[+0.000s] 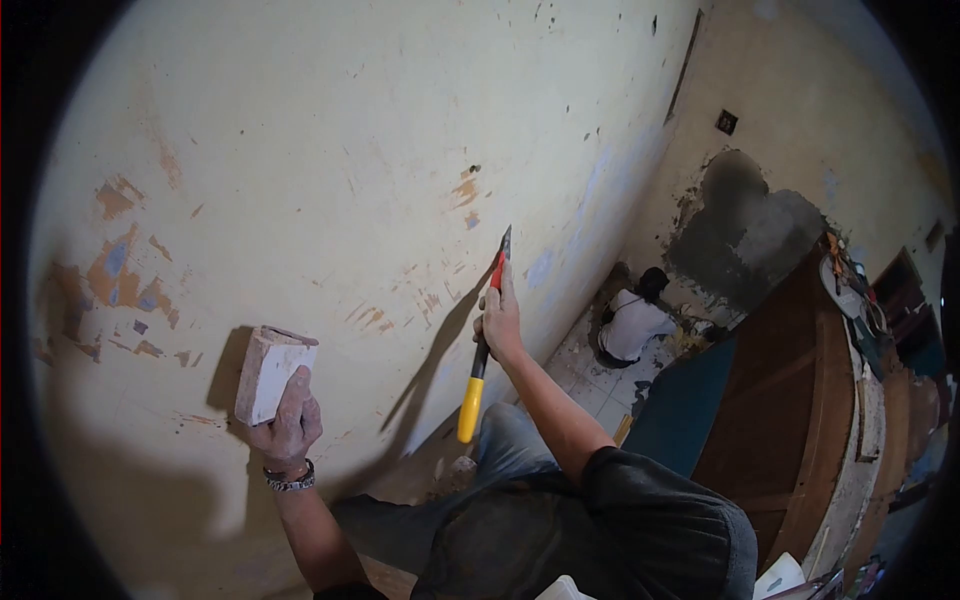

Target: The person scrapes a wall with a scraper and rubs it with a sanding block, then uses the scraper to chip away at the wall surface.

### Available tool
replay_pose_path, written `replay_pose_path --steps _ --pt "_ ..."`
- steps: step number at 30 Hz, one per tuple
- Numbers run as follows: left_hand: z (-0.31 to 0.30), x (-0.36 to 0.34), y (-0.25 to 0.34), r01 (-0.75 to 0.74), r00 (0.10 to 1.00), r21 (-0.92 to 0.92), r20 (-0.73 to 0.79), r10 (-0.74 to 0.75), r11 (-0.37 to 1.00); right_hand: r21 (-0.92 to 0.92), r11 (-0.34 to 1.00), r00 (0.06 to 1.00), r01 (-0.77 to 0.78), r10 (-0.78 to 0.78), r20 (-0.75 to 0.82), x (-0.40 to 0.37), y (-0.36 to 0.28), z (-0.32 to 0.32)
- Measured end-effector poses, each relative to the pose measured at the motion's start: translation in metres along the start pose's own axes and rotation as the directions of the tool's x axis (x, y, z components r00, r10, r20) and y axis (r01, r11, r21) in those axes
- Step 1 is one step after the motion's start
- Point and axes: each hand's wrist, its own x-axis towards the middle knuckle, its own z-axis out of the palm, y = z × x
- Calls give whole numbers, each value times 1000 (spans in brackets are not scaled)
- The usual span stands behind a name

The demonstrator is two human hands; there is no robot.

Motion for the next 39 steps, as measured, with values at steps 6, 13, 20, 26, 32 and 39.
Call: replay_pose_path --steps 6,13,20,26,32,39 --pt "-5 3 2 28 999 -10 41 -28 1000 51 997 997 61 -59 -42 2 9 13" --pt "-4 3 -1 21 999 -16 29 -21 1000 126 988 987 87 -69 -142 39 13 5" --pt "1 4 0 16 999 -130 -26 -19 991 111 991 994 77 -67 -90 37 -22 -33" --pt "0 10 1 -45 998 -116 -50 39 992 -12 1000 999 27 -27 32 -15 13 -17" --pt "-1 -8 0 56 998 -52 38 -54 997 -41 998 999 51 -51 8 -1 11 -16" --pt "1 1 1 -19 1000 -62 -11 18 998 12 999 999 43 -43 -14 3 6 -4"
